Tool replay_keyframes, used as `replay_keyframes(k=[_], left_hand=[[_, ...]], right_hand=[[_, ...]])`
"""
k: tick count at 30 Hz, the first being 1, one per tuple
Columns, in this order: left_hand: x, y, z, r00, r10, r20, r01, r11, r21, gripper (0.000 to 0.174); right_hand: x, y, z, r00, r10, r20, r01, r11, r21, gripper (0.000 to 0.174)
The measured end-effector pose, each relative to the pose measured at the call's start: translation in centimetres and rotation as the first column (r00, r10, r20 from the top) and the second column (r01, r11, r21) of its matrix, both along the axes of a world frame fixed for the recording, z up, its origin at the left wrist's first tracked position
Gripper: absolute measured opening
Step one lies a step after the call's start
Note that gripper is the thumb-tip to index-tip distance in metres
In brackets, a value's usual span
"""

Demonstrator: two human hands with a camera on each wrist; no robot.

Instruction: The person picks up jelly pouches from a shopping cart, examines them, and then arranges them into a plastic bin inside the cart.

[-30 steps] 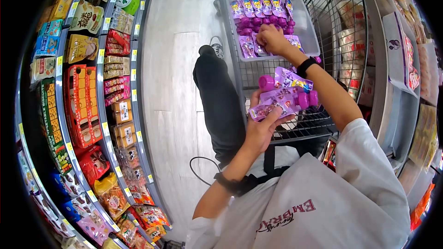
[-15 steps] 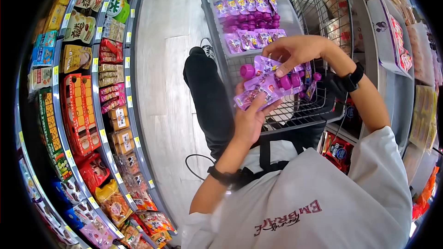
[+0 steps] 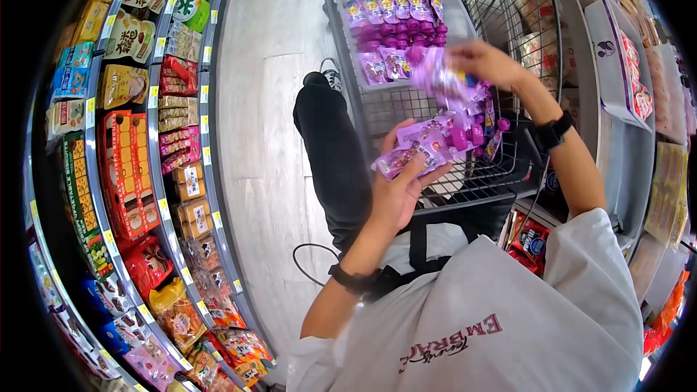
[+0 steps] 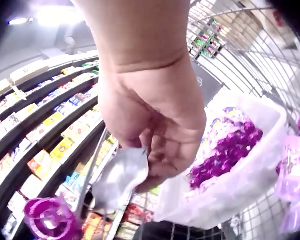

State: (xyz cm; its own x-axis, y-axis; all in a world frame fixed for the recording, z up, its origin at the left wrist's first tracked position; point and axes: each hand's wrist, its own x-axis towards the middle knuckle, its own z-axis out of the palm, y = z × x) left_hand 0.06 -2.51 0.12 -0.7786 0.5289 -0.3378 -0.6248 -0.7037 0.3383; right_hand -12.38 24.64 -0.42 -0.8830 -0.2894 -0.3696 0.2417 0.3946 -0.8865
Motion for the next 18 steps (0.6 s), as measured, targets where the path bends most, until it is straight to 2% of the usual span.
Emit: replay_keyframes(k=[2,4,5,6,8,9,10,11,12,14,15,16,17,18], left_hand=[[-0.1,-0.1,0.1,1.000,-0.004,0.013,0.003,1.000,0.003,0.054],[-0.3,0.1,0.2,1.000,-0.014,0.021,0.013,1.000,0.009,0.054],[-0.3,0.1,0.3,0.999,-0.016,0.029,0.016,1.000,-0.005,0.055],[-0.4,0.1,0.4,0.999,-0.016,0.038,0.017,1.000,-0.019,0.055],[-0.4,0.2,0.3,0.999,0.000,0.037,0.000,1.000,-0.023,0.056],[-0.3,0.1,0.3,0.999,0.015,0.040,-0.014,1.000,-0.026,0.056],[-0.2,0.0,0.2,0.999,0.019,0.046,-0.018,0.999,-0.032,0.056],[-0.2,0.0,0.2,0.999,0.022,0.046,-0.021,1.000,-0.023,0.056],[-0.1,0.0,0.2,0.999,0.022,0.044,-0.021,1.000,-0.011,0.056],[-0.2,0.1,0.4,0.999,0.006,0.048,-0.006,1.000,-0.005,0.056],[-0.2,0.1,0.4,0.999,0.013,0.046,-0.013,1.000,-0.001,0.056],[-0.3,0.1,0.4,0.999,0.027,0.042,-0.027,1.000,0.002,0.056],[-0.3,0.1,0.3,0.999,0.032,0.040,-0.032,0.999,0.005,0.056],[-0.3,0.1,0.3,0.998,0.044,0.039,-0.045,0.999,0.008,0.057]], right_hand=[[-3.0,1.8,-2.5,0.978,-0.206,-0.043,0.207,0.978,0.010,0.020],[-5.1,1.9,-6.9,0.894,-0.447,-0.045,0.449,0.889,0.090,0.026],[-5.4,1.0,-8.1,0.885,-0.455,-0.097,0.465,0.857,0.223,0.030],[-6.0,0.8,-12.3,0.848,-0.503,-0.169,0.529,0.828,0.189,0.033],[-5.5,0.1,-16.2,0.915,-0.217,-0.340,0.369,0.789,0.491,0.034],[-5.2,-0.6,-16.2,0.918,-0.215,-0.334,0.363,0.794,0.487,0.034],[-4.8,-1.3,-16.1,0.888,0.000,-0.460,0.360,0.621,0.696,0.034],[-4.4,-1.7,-15.9,0.830,0.240,-0.503,0.393,0.388,0.834,0.033],[-4.5,-1.8,-15.2,0.833,0.238,-0.500,0.392,0.386,0.835,0.033],[-5.5,-1.3,-12.9,0.841,0.245,-0.483,0.234,0.640,0.732,0.029],[-6.6,-1.3,-11.9,0.970,0.046,-0.239,0.105,0.807,0.581,0.030],[-6.2,-2.1,-8.6,0.998,-0.053,-0.044,0.066,0.929,0.365,0.033],[-5.0,-3.2,-4.4,0.981,-0.096,0.171,0.076,0.990,0.120,0.037],[-3.7,-3.5,-1.2,0.952,0.040,0.304,-0.035,0.999,-0.023,0.041]])
